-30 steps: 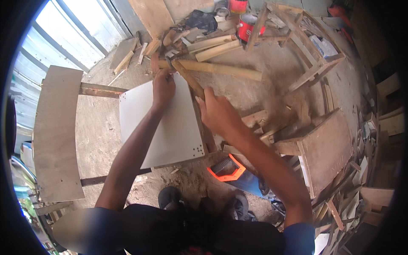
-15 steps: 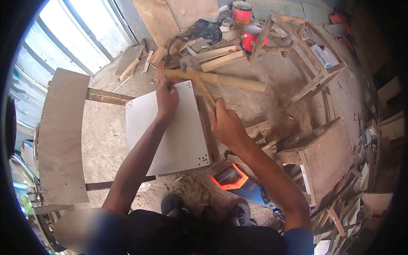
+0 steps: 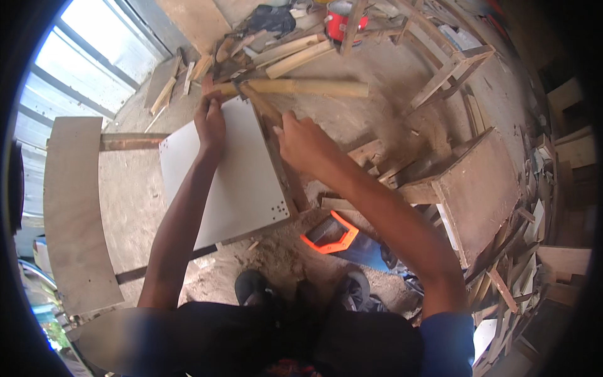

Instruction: The person assembles a wooden chair by hammering nails into a white panel and attaching it to a wooden frame. They repeatedly pick up nails, position the panel, and strike the nails with a hammer.

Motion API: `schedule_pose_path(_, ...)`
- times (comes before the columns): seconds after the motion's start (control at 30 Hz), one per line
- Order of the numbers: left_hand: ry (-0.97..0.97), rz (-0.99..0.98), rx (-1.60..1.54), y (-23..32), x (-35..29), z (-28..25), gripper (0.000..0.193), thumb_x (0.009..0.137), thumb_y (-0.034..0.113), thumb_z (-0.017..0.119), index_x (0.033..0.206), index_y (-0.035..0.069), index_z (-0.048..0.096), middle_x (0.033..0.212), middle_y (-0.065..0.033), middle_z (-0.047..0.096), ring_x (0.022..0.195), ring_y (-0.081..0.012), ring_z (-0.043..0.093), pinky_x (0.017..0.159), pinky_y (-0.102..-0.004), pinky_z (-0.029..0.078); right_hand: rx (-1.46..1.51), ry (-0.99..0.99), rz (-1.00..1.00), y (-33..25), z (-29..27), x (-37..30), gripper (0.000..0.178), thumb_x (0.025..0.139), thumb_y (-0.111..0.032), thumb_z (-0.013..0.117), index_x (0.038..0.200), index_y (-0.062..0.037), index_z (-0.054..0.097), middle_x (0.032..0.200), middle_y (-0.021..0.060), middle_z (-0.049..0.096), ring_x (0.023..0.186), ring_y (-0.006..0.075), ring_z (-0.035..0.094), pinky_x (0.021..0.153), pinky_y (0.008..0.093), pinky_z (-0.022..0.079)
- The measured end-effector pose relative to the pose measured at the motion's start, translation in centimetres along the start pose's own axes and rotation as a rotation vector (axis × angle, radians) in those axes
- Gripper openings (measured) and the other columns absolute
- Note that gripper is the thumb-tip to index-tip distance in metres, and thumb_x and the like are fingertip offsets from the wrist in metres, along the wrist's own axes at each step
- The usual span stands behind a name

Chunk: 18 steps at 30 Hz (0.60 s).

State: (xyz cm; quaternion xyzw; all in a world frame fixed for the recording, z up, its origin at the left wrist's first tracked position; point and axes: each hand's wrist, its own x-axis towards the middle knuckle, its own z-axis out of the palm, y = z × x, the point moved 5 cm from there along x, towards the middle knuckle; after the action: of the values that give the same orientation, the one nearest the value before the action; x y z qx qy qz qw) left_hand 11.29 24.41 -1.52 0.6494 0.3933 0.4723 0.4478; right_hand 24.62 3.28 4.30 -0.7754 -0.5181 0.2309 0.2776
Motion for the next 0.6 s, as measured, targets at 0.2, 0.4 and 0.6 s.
schedule_pose_path(0.2,-0.012,-0.014,-0.029,-0.7,0.1,-0.2,0.023,0.104,0.009,0.043,0.109,0.002,0.064,0.099,-0.0013,0.060,0.092,-0.0116,0.053,0.085,-0.0253,0.041,-0.045,0.028,-0.083,0.3,0.2,0.9,0.027,0.098,-0.020,0.053,0.106,0.0047,0.046,0.073,0.0317,0.063,0.073,0.0542,0.063,0.068,0.0599,0.050)
schedule_pose_path(0.4,-0.009,-0.001,-0.041,-0.5,0.3,0.0,0.025,0.106,0.009,0.039,0.117,0.001,0.060,0.104,-0.0048,0.061,0.095,-0.0122,0.055,0.088,-0.0265,0.043,-0.063,-0.011,-0.067,0.8,-0.3,0.5,0.029,0.097,-0.021,0.055,0.106,0.0053,0.048,0.079,0.0322,0.065,0.079,0.0526,0.065,0.072,0.0588,0.051)
schedule_pose_path(0.6,0.036,0.116,0.281,1.1,-0.6,1.2,0.021,0.103,0.010,0.044,0.115,0.000,0.058,0.101,-0.0117,0.064,0.094,-0.0224,0.061,0.086,-0.0329,0.048,0.140,0.020,-0.003,0.9,-1.9,0.8,0.029,0.099,-0.025,0.055,0.102,0.0037,0.053,0.081,0.0290,0.065,0.082,0.0460,0.067,0.071,0.0526,0.050)
